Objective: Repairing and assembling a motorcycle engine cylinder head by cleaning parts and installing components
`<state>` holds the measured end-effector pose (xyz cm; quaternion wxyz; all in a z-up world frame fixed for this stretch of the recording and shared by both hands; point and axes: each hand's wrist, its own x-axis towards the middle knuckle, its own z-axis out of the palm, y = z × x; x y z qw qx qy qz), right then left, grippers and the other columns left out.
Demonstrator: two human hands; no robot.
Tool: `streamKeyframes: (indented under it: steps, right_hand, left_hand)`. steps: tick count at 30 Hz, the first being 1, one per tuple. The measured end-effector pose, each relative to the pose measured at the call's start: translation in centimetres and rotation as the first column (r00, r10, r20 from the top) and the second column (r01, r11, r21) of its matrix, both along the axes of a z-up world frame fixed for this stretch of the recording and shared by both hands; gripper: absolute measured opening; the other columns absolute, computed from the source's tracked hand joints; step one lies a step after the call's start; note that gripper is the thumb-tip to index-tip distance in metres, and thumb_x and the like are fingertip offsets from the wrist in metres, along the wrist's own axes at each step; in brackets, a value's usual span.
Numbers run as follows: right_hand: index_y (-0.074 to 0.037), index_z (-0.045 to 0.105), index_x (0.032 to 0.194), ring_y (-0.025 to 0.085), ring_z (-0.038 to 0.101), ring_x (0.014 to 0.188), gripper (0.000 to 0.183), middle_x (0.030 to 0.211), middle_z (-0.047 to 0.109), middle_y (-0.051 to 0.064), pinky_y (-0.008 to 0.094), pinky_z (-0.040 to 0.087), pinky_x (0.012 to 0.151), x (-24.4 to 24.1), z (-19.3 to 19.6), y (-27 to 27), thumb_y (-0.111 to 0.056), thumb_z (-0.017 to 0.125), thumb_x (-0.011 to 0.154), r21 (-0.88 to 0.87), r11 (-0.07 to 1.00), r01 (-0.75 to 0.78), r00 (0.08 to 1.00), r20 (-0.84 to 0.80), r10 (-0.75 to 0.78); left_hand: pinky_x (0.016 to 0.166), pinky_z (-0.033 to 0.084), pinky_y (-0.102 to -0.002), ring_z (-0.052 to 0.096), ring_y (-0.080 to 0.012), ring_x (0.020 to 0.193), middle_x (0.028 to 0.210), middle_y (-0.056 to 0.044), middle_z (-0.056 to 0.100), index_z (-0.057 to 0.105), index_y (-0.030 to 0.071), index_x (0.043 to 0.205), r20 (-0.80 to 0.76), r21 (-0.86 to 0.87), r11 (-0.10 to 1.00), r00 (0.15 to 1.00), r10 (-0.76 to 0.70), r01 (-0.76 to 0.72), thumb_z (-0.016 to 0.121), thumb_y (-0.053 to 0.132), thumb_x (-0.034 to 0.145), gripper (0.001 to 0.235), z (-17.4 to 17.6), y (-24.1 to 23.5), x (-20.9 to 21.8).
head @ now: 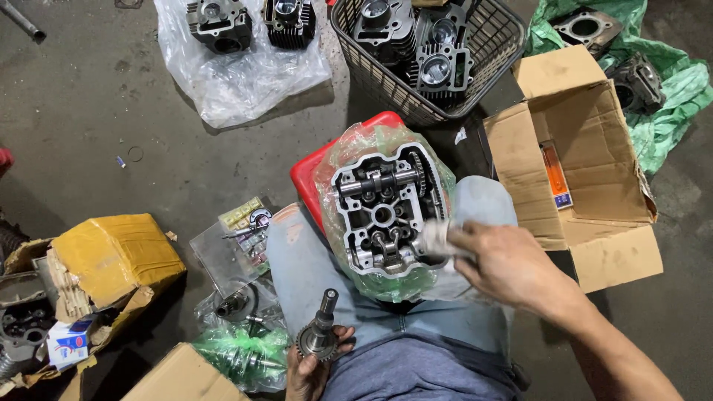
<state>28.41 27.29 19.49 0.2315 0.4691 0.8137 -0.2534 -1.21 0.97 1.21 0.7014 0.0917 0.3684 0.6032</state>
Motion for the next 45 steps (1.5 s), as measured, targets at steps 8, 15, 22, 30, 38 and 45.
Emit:
streamKeyframes:
  steps: [8, 15, 22, 30, 38, 45]
  right_hand:
    - [-0.012, 0.080, 0.100, 0.023, 0.079, 0.087, 0.032, 0.118, 0.079, 0.002, 0.035, 0.062, 0.080, 1.4, 2.9, -5.6, -0.040, 0.075, 0.086, -0.237, 0.969, 0.069, 0.862, -0.475, -0.178]
    - [-0.005, 0.079, 0.073, 0.039, 0.071, 0.116, 0.032, 0.128, 0.066, 0.029, 0.048, 0.058, 0.099, 5.0, -0.1, -10.9, -0.036, 0.075, 0.081, -0.328, 0.915, 0.235, 0.270, -0.882, -0.385]
    - [-0.017, 0.059, 0.113, 0.029, 0.057, 0.136, 0.047, 0.150, 0.055, 0.009, 0.042, 0.049, 0.111, 2.5, 2.3, -9.6, -0.025, 0.081, 0.072, 0.219, 0.971, 0.090, 0.703, -0.705, 0.094]
    - [-0.003, 0.061, 0.090, 0.026, 0.066, 0.083, 0.011, 0.096, 0.069, 0.018, 0.036, 0.057, 0.076, 3.1, 0.4, -9.8, -0.014, 0.061, 0.086, 0.576, 0.776, -0.256, 0.788, -0.340, 0.513]
    - [-0.014, 0.073, 0.076, 0.009, 0.055, 0.051, 0.027, 0.064, 0.069, -0.004, 0.028, 0.048, 0.050, 6.1, -1.3, -8.9, -0.034, 0.088, 0.083, -0.754, 0.640, -0.148, 0.895, -0.378, -0.238]
    - [-0.027, 0.078, 0.130, 0.012, 0.072, 0.085, 0.061, 0.094, 0.083, -0.001, 0.029, 0.058, 0.077, 14.9, -5.4, -14.3, -0.035, 0.089, 0.070, -0.422, 0.718, 0.553, 0.717, -0.198, -0.669]
  left_hand:
    - [0.100, 0.057, -0.059, 0.061, -0.0520, 0.123, 0.126, -0.035, 0.063, 0.040, -0.019, 0.139, -0.016, 0.298, 0.954, 1.000, -0.023, 0.027, 0.068, 0.016, 0.092, 0.065, 0.0, -1.6, -0.2]
    - [0.077, 0.072, -0.034, 0.087, -0.0266, 0.081, 0.097, -0.021, 0.084, 0.059, -0.005, 0.125, -0.769, 0.208, 0.975, 0.630, 0.112, 0.081, 0.076, 0.027, 0.078, 0.059, 9.8, 2.7, 1.2]
    - [0.072, 0.061, -0.027, 0.077, -0.0186, 0.074, 0.087, -0.014, 0.083, 0.069, -0.004, 0.118, -0.632, 0.011, 0.937, 0.729, -0.264, 0.349, 0.084, 0.014, 0.061, 0.062, 14.2, 6.2, 1.2]
    - [0.093, 0.065, -0.045, 0.083, -0.0277, 0.097, 0.103, -0.018, 0.083, 0.063, 0.003, 0.121, -0.808, 0.065, 0.793, 0.498, -0.315, 0.606, 0.077, 0.008, 0.079, 0.045, 14.0, 6.3, 3.9]
    - [0.097, 0.056, -0.032, 0.070, -0.0200, 0.109, 0.123, -0.014, 0.065, 0.066, 0.007, 0.102, -0.932, 0.066, 0.540, -0.141, 0.333, 0.839, 0.065, 0.013, 0.098, 0.007, 12.9, 3.8, 6.5]
    - [0.073, 0.070, -0.025, 0.081, -0.0148, 0.074, 0.087, -0.010, 0.085, 0.070, -0.003, 0.110, -0.714, -0.108, 0.889, 0.588, -0.381, 0.445, 0.087, 0.008, 0.057, 0.057, 13.1, 6.5, 3.6]
